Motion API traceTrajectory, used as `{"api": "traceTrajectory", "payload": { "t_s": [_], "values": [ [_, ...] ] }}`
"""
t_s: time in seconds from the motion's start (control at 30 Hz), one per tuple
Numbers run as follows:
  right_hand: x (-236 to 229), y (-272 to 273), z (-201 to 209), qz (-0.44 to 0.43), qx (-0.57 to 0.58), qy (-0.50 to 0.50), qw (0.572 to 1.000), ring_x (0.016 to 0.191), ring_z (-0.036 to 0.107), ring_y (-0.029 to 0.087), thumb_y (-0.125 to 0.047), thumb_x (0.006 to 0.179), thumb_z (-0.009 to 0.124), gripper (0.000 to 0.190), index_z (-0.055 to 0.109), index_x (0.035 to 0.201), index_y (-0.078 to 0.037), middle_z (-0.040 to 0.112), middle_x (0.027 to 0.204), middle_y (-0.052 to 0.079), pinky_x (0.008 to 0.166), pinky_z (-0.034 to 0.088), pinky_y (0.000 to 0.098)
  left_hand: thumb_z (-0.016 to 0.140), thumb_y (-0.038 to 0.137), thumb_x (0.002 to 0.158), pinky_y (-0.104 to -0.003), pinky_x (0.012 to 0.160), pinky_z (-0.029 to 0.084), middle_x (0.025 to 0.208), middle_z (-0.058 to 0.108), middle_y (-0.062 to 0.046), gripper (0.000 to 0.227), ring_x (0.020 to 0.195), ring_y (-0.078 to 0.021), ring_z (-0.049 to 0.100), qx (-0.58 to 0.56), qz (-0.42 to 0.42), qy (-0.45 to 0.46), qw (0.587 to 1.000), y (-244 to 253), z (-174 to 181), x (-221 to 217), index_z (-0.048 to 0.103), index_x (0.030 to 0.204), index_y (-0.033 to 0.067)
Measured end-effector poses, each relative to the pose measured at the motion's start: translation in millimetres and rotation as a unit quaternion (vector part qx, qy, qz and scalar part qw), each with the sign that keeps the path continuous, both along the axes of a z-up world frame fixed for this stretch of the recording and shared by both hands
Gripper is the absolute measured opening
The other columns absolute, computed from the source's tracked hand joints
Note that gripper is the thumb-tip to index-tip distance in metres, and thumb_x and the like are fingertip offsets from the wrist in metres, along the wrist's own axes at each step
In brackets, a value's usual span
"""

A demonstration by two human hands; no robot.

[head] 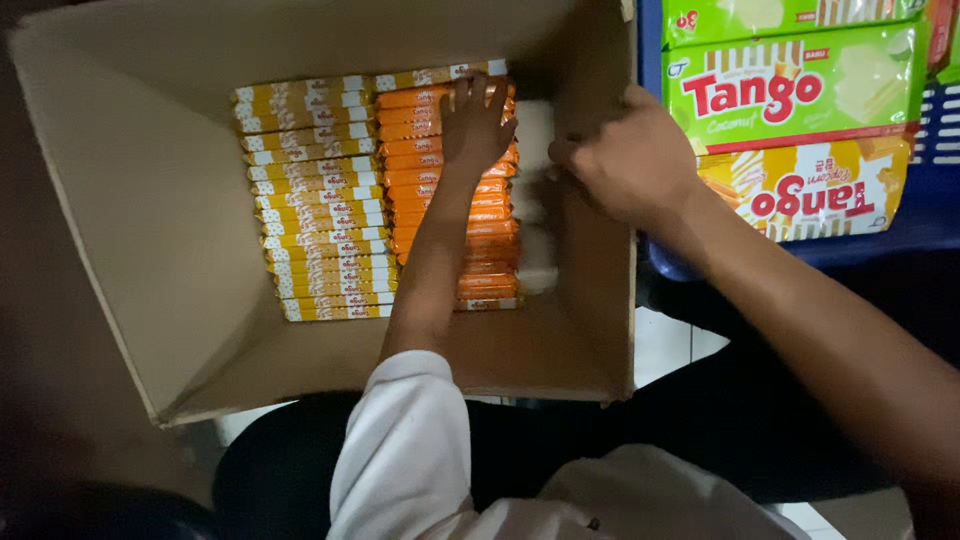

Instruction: The person transfers packets of Tango snacks from a cardboard box into a blue plastic basket. They pick up stacks of orange, green, and brown packets and place them into the basket, arranging them in rows.

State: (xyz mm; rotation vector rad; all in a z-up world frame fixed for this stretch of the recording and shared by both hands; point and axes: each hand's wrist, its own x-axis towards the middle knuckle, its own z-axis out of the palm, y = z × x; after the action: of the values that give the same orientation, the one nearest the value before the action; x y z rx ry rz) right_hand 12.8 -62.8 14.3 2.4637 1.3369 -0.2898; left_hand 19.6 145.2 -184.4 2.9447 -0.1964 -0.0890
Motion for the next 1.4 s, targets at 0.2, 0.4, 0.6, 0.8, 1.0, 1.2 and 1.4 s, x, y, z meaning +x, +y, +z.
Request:
{"api": "traceTrajectory", "payload": {
  "t_s": [0.2, 0.4, 0.6, 0.8, 1.0, 1.2, 1.4],
  "values": [
    [1.5, -6.1, -6.7, 0.016, 0.06, -0.037, 0.997, 0.059, 0.07, 0.027, -0.05, 0.099, 0.057, 0.024, 0.069, 0.083, -0.037, 0.069, 0.058, 0.002, 0.08, 0.047, 0.04, 0.067, 0.041, 0.09, -0.052, 0.075, 0.052, 0.106, 0.065, -0.01, 0.027, 0.104, -0.0334, 0.061, 0.01, 0.071, -0.031, 0.997, -8.1, 0.6, 25.9, 0.069, 0.107, 0.0199],
    [0.0, -3.2, 0.1, 0.007, 0.081, -0.026, 0.996, 0.064, 0.071, 0.029, -0.061, 0.106, 0.05, 0.041, 0.068, 0.088, -0.029, 0.069, 0.067, 0.0, 0.08, 0.047, 0.0427, 0.069, 0.007, 0.081, -0.045, 0.088, 0.052, 0.104, 0.063, -0.018, 0.028, 0.1, -0.0366, 0.059, 0.048, 0.038, -0.226, 0.972, 23.6, -13.0, 25.7, 0.067, 0.106, -0.0025],
    [-1.3, -0.4, 5.1, 0.013, 0.105, -0.051, 0.993, 0.068, 0.071, 0.028, -0.062, 0.101, 0.058, 0.039, 0.069, 0.088, -0.027, 0.07, 0.072, -0.001, 0.076, 0.05, 0.0419, 0.068, 0.001, 0.076, -0.047, 0.077, 0.048, 0.095, 0.066, -0.015, 0.02, 0.087, -0.0379, 0.059, 0.002, -0.08, -0.193, 0.978, 15.3, -7.2, 27.2, 0.073, 0.095, 0.005],
    [-2.0, -1.4, 5.0, 0.01, 0.104, -0.027, 0.994, 0.079, 0.071, 0.026, -0.061, 0.101, 0.056, 0.037, 0.068, 0.092, -0.028, 0.07, 0.087, -0.002, 0.076, 0.049, 0.0416, 0.059, 0.034, 0.097, -0.048, 0.081, 0.049, 0.113, 0.063, -0.01, 0.024, 0.107, -0.0337, 0.058, 0.053, -0.017, -0.116, 0.992, -16.9, -5.8, 30.4, 0.076, 0.098, 0.0159],
    [0.6, 0.6, 7.1, 0.019, 0.1, -0.04, 0.994, 0.079, 0.072, 0.029, -0.063, 0.098, 0.058, 0.043, 0.069, 0.088, -0.023, 0.073, 0.084, 0.001, 0.078, 0.048, 0.0423, 0.057, 0.025, 0.093, -0.053, 0.074, 0.056, 0.125, 0.058, -0.011, 0.02, 0.105, -0.034, 0.059, 0.109, -0.051, -0.123, 0.985, -14.5, -20.0, 38.9, 0.074, 0.1, 0.0182],
    [-0.3, 0.3, 2.1, 0.003, 0.06, -0.051, 0.997, 0.074, 0.073, 0.028, -0.069, 0.1, 0.052, 0.051, 0.073, 0.092, -0.023, 0.074, 0.082, 0.002, 0.085, 0.047, 0.0411, 0.068, 0.019, 0.075, -0.042, 0.05, 0.051, 0.073, 0.071, -0.004, 0.014, 0.071, -0.0305, 0.068, 0.123, -0.134, -0.149, 0.972, -36.4, -39.3, 68.7, 0.081, 0.08, 0.0151],
    [-3.0, -2.3, 2.9, -0.002, 0.092, -0.03, 0.995, 0.075, 0.072, 0.028, -0.066, 0.099, 0.056, 0.044, 0.071, 0.094, -0.024, 0.074, 0.087, 0.0, 0.081, 0.045, 0.0426, 0.07, 0.017, 0.087, -0.034, 0.046, 0.052, 0.066, 0.076, 0.005, 0.019, 0.062, -0.0189, 0.076, 0.158, -0.13, -0.031, 0.978, -54.1, -40.4, 71.1, 0.083, 0.078, 0.0285]
  ]
}}
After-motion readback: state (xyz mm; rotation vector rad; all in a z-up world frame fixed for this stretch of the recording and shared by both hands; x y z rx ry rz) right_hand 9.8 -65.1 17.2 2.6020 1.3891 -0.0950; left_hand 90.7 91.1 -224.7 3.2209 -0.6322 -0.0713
